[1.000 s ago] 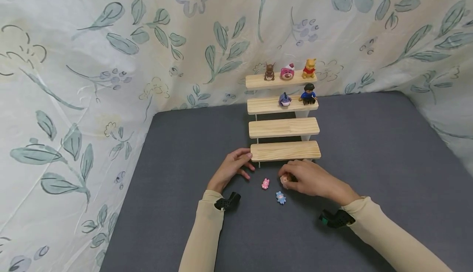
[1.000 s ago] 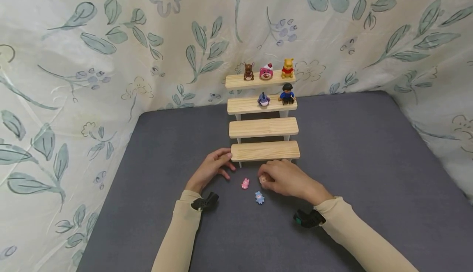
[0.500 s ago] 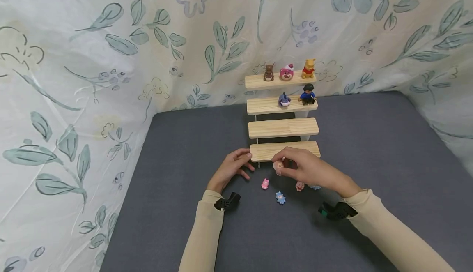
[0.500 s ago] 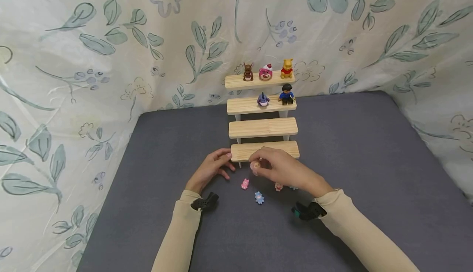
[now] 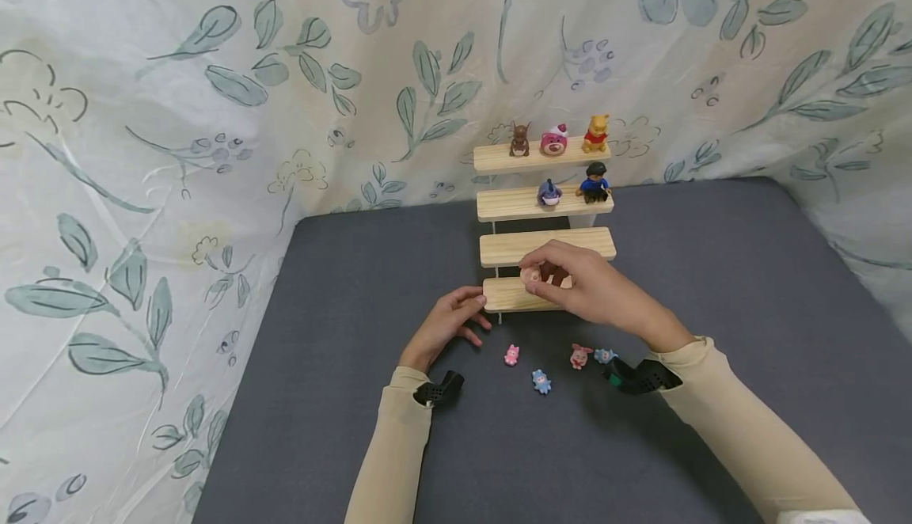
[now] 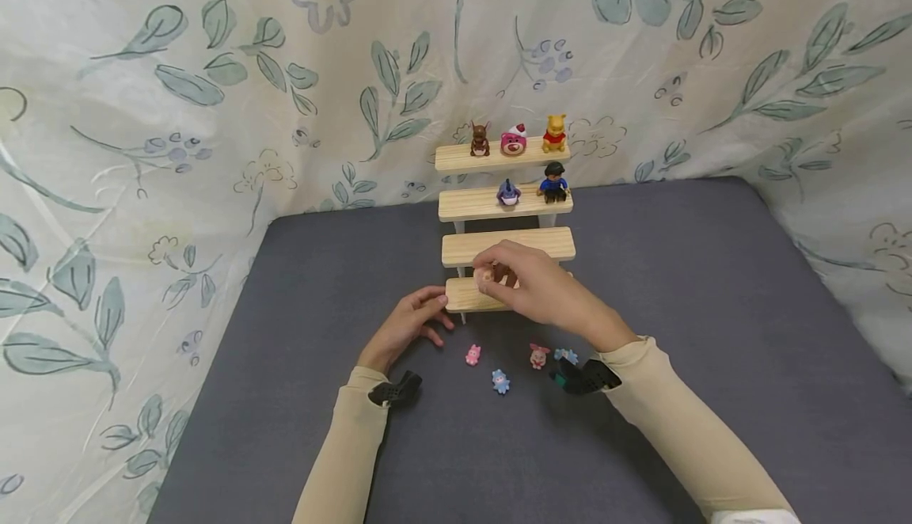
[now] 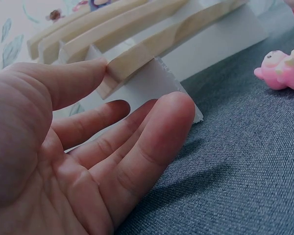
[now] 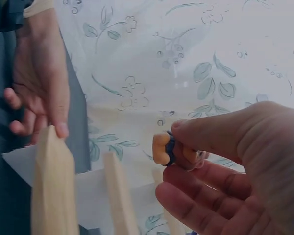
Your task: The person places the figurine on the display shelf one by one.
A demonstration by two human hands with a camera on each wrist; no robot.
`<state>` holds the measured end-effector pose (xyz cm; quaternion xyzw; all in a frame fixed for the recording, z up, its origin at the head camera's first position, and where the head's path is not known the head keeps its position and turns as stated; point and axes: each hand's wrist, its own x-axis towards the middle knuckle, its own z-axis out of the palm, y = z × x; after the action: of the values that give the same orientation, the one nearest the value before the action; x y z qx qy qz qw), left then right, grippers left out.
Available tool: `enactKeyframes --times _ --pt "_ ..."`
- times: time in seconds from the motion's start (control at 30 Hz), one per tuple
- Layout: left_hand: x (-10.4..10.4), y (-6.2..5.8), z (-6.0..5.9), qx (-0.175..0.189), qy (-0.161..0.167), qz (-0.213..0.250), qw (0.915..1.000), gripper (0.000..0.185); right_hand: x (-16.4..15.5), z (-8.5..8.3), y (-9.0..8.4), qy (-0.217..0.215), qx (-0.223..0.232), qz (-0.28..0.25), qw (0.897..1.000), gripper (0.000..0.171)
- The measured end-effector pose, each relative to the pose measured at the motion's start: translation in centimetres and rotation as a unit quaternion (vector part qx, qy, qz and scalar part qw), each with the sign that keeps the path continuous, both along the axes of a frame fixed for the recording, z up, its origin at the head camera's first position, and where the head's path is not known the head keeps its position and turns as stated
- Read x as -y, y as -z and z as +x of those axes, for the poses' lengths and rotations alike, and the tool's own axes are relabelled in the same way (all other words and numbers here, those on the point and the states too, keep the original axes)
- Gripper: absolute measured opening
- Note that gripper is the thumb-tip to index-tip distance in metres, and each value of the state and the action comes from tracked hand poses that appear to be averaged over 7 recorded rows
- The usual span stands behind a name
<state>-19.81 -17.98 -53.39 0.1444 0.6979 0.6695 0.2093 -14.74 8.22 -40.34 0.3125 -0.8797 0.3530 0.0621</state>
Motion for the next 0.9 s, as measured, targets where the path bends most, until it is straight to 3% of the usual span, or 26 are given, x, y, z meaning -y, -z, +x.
enactKeyframes --times 0.63,0.9 --pt "-0.1 0.3 0.0 0.000 -0.002 -0.003 1.0000 0.047 1.4 -3.0 -3.1 0.054 -0.074 0.014 0.996 0.026" --pt "0.0 0.0 0.0 0.005 -0.002 -0.001 1.0000 0.046 1.9 -4.1 -4.4 0.099 -0.179 0.040 0.978 0.023"
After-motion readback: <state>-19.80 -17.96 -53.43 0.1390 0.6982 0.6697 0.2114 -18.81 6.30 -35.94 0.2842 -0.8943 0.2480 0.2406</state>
